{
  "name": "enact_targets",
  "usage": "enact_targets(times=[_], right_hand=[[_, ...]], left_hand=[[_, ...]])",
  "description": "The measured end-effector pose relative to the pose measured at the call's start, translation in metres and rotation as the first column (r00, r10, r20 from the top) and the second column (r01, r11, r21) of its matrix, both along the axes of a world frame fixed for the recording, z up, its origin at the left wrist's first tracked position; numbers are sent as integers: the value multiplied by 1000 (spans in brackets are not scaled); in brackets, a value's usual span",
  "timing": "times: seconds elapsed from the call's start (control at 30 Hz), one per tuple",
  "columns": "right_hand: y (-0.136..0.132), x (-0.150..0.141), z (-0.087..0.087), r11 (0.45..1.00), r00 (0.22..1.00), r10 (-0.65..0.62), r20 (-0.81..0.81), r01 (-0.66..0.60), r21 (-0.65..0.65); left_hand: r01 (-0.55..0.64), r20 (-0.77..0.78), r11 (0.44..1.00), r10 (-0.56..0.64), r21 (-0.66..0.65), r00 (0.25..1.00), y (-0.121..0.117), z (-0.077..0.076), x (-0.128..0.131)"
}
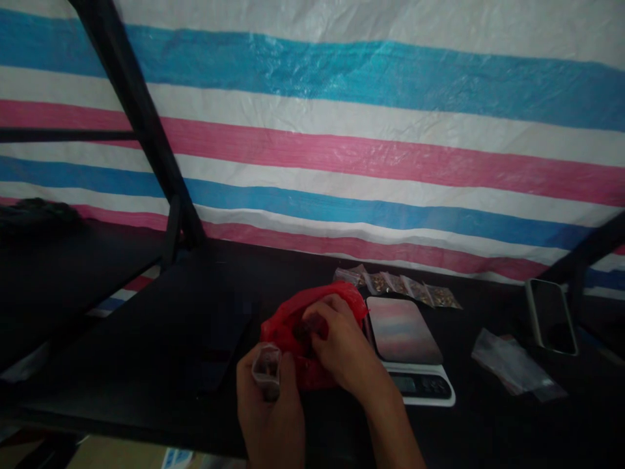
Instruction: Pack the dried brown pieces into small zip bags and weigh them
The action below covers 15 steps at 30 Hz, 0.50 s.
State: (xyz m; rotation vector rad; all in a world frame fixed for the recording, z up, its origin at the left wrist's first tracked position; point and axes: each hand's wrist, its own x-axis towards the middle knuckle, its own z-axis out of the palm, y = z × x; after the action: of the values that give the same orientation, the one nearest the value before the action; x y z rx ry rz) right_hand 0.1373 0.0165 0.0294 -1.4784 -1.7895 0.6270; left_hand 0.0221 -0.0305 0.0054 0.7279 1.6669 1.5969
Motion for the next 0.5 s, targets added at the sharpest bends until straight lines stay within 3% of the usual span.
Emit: enact_targets(times=[0.07, 0.17, 0.3, 0.5], right_hand=[[1, 1, -4, 999, 1000, -21, 4, 21, -34], [3, -1, -6, 995, 997, 40, -64, -46, -89], [3, -4, -2, 990, 992, 31, -124, -48, -136], [4, -2, 1, 969, 934, 22, -355, -107, -222]], left_hand=[[16, -4, 1000, -16, -7, 1000, 1, 2, 0], [-1, -8, 1000, 1, -5, 1000, 4, 2, -1], [-39, 0, 999, 39, 25, 999, 8, -1, -2], [-61, 26, 998, 60, 29, 998, 9, -4, -7]])
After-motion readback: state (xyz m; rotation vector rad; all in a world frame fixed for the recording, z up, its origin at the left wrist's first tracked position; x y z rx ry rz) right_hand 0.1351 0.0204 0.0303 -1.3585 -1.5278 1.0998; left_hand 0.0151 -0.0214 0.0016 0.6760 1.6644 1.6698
